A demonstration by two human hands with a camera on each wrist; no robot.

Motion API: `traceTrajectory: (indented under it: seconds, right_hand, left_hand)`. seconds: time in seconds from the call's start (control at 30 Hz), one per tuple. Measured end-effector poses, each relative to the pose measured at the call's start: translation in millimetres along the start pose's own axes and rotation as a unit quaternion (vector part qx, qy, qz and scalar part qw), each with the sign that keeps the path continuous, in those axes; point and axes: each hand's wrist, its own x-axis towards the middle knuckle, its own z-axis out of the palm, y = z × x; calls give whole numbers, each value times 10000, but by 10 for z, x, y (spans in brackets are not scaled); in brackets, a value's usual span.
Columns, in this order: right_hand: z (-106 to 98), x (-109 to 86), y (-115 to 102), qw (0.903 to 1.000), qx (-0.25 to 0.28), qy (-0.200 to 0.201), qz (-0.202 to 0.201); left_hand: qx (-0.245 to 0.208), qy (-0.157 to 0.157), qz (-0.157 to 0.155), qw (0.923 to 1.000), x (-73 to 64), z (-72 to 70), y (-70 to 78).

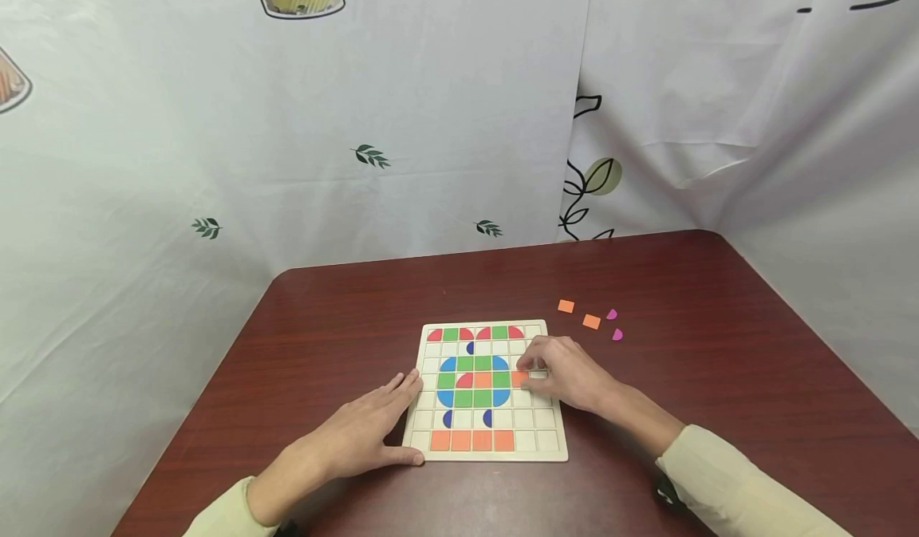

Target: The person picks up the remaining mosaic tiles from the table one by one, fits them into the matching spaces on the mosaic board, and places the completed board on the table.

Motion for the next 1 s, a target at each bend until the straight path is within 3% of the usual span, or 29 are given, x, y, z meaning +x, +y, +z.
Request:
traceTrajectory:
  seconds: [0.63, 1.0]
  right_hand:
    - [6, -10, -5, 9999, 1, -16, 118]
    - [-119, 46, -21, 9972, -119, 671, 298]
  left_hand:
    - [-57, -36, -59, 10000, 3, 1, 12]
    - [-52, -39, -76, 10000, 7, 4, 10]
